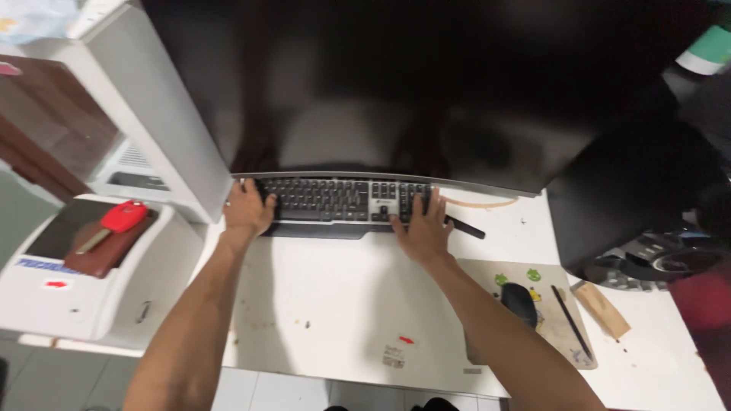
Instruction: Organize a desk by moving a hat, keyboard, and mouse, and sorting through various papers and envelopes.
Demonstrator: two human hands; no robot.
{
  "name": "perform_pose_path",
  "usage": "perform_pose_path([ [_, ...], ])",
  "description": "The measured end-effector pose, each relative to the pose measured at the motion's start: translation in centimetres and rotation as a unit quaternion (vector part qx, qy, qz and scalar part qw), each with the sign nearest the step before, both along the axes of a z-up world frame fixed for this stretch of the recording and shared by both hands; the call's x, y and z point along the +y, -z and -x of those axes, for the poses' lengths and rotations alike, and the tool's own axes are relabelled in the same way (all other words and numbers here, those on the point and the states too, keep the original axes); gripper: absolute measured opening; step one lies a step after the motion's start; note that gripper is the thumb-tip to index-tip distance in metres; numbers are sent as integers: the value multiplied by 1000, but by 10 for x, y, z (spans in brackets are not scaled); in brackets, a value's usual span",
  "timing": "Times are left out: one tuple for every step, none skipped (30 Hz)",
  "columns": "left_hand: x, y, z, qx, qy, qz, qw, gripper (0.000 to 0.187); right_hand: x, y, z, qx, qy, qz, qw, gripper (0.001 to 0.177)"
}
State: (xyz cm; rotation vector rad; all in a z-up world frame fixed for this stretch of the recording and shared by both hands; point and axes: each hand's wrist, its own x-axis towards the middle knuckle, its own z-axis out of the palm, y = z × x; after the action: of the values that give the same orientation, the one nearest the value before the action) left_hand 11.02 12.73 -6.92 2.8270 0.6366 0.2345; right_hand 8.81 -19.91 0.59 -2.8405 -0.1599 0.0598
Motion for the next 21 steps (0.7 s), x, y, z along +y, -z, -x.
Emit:
perform_pose_path([
  [-2,-5,4,-5,3,1,1000,54,-2,3,-2,-5,3,1,1000,68],
  [-5,-10,7,-13,0,1,1000,52,-5,6,-4,-4,-1,2,1000,70],
  [-6,-15,11,-21,-5,1,1000,51,-6,9,-7,-4,-6,2,1000,72],
  [-8,-15,14,-27,-2,1,1000,51,-10,13,-9,-10,-4,2,1000,72],
  [-10,-17,15,-27,-12,-5,1000,51,-13,16,-12,-26,-9,-5,1000,73],
  [-11,-18,17,-28,-23,-10,999,51,-16,20,-15,-43,-15,-12,999,74],
  [-9,-13,16,-29,-20,-10,999,51,-18,32,-19,-44,-11,-12,999,74],
  [-6,-7,14,-36,-35,16,999,55,-20,44,-22,-120,-9,-17,993,73],
  [-4,-3,12,-45,-51,44,997,58,-21,54,-29,-199,-9,-21,980,72],
  [2,7,5,-48,-49,44,997,58,-25,62,-34,-202,-7,-21,979,72],
  [10,16,0,-67,-61,81,993,58,-27,69,-39,-171,8,-91,981,73],
  [19,25,-6,-85,-73,118,987,58,-28,76,-44,-139,22,-160,977,74],
  [22,28,-4,-82,-71,118,987,58,-28,72,-43,-136,24,-160,977,74],
  [26,31,-3,-135,-105,172,970,49,-28,69,-42,-99,65,-237,964,70],
  [30,29,-7,-193,-137,225,945,41,-27,61,-47,-67,102,-315,941,66],
  [36,35,-9,-197,-135,224,945,41,-30,58,-50,-71,102,-316,941,66],
  [42,42,-7,-202,-164,248,933,40,-32,58,-49,-42,145,-388,909,60],
  [48,50,-6,-207,-192,272,920,41,-35,57,-48,-12,187,-457,870,53],
  [46,42,-4,-208,-189,271,921,41,-35,56,-48,-14,188,-459,868,53],
  [45,33,-2,-207,-217,295,907,44,-36,55,-47,-4,165,-481,861,53],
  [40,28,0,-203,-244,321,892,47,-39,55,-45,6,144,-499,854,53],
])
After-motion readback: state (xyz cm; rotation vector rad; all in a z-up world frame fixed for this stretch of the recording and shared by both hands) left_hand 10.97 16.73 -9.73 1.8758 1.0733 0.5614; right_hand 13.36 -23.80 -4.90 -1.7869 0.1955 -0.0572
